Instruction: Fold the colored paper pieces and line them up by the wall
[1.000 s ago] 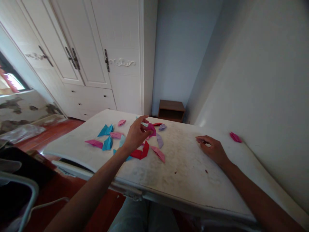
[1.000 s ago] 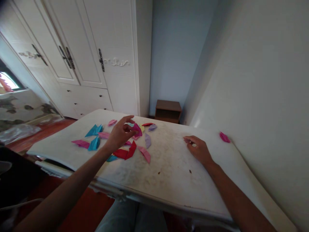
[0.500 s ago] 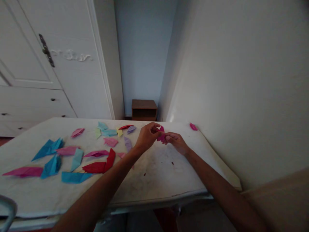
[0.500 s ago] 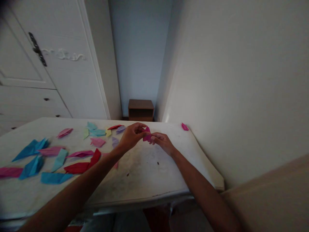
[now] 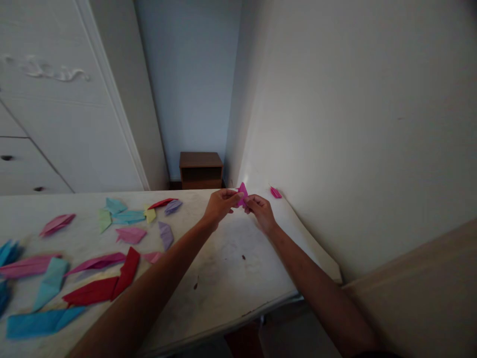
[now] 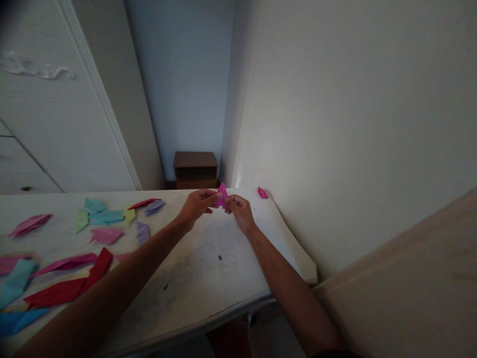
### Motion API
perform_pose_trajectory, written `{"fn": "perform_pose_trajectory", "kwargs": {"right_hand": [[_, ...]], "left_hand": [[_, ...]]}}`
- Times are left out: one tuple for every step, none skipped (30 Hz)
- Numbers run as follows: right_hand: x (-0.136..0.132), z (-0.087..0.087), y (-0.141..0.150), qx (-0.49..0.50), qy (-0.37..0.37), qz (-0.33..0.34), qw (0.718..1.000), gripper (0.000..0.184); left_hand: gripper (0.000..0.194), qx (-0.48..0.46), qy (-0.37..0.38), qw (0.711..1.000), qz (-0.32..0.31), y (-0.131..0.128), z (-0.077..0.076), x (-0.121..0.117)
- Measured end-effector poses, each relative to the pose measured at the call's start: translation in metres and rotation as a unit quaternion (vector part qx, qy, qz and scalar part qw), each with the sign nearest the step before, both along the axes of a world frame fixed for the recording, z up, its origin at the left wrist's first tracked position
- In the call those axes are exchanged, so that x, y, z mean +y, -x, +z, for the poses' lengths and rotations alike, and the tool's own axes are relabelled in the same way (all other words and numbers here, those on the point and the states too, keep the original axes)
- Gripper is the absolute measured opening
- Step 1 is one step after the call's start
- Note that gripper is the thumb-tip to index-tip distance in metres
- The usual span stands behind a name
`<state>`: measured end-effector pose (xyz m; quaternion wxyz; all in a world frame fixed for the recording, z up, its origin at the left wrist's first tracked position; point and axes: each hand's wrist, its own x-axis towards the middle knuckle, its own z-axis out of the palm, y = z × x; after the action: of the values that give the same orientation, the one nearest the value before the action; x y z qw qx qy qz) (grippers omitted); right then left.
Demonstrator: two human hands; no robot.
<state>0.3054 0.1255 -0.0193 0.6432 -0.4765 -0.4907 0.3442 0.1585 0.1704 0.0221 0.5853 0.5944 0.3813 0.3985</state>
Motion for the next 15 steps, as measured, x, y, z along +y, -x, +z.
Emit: {"fn": "perform_pose_trajectory", "kwargs": {"right_hand": [[0.001, 0.001, -0.001, 0.000, 0.002, -0.017, 1.000, 0.031], [0.002, 0.002, -0.003, 0.002, 0.006, -0.035, 0.999, 0.032], [0.004, 0.002, -0.006, 0.008, 0.011, -0.059, 0.998, 0.033], [0.006, 0.001, -0.009, 0.018, 0.017, -0.086, 0.996, 0.034], [0.008, 0.001, -0.013, 0.030, 0.024, -0.118, 0.992, 0.034], [0.010, 0.000, -0.017, 0.044, 0.031, -0.153, 0.987, 0.034], [0.011, -0.001, -0.021, 0.057, 0.036, -0.188, 0.980, 0.034], [0.012, -0.002, -0.025, 0.068, 0.040, -0.215, 0.973, 0.035], [0.013, -0.002, -0.028, 0.075, 0.042, -0.232, 0.969, 0.036], [0.012, -0.003, -0.031, 0.079, 0.042, -0.243, 0.966, 0.038], [0.012, -0.003, -0.032, 0.077, 0.041, -0.247, 0.965, 0.040], [0.011, -0.003, -0.033, 0.068, 0.038, -0.245, 0.966, 0.044], [0.011, -0.003, -0.033, 0.058, 0.033, -0.242, 0.968, 0.048], [0.010, -0.004, -0.034, 0.038, 0.031, -0.231, 0.972, 0.051], [0.010, -0.005, -0.034, 0.013, 0.032, -0.214, 0.976, 0.054]], "left_hand": [[0.028, 0.007, 0.012, 1.000, -0.002, -0.005, -0.001, 0.002], [0.025, 0.013, 0.021, 1.000, -0.002, -0.010, -0.003, 0.004], [0.023, 0.018, 0.028, 0.999, 0.000, -0.016, -0.004, 0.007], [0.022, 0.023, 0.033, 0.999, 0.003, -0.022, -0.006, 0.011], [0.021, 0.027, 0.038, 0.999, 0.004, -0.029, -0.008, 0.015], [0.021, 0.034, 0.043, 0.999, 0.004, -0.037, -0.010, 0.020], [0.021, 0.043, 0.046, 0.998, 0.003, -0.046, -0.012, 0.025], [0.022, 0.054, 0.047, 0.997, 0.002, -0.055, -0.014, 0.030], [0.023, 0.067, 0.045, 0.997, -0.001, -0.065, -0.016, 0.034], [0.023, 0.084, 0.041, 0.996, -0.003, -0.075, -0.018, 0.039], [0.023, 0.102, 0.035, 0.994, -0.007, -0.085, -0.020, 0.043], [0.023, 0.124, 0.026, 0.992, -0.011, -0.096, -0.022, 0.047], [0.024, 0.147, 0.014, 0.989, -0.016, -0.106, -0.025, 0.051], [0.024, 0.172, 0.000, 0.985, -0.021, -0.116, -0.028, 0.055], [0.025, 0.197, -0.018, 0.980, -0.026, -0.125, -0.030, 0.059]]}}
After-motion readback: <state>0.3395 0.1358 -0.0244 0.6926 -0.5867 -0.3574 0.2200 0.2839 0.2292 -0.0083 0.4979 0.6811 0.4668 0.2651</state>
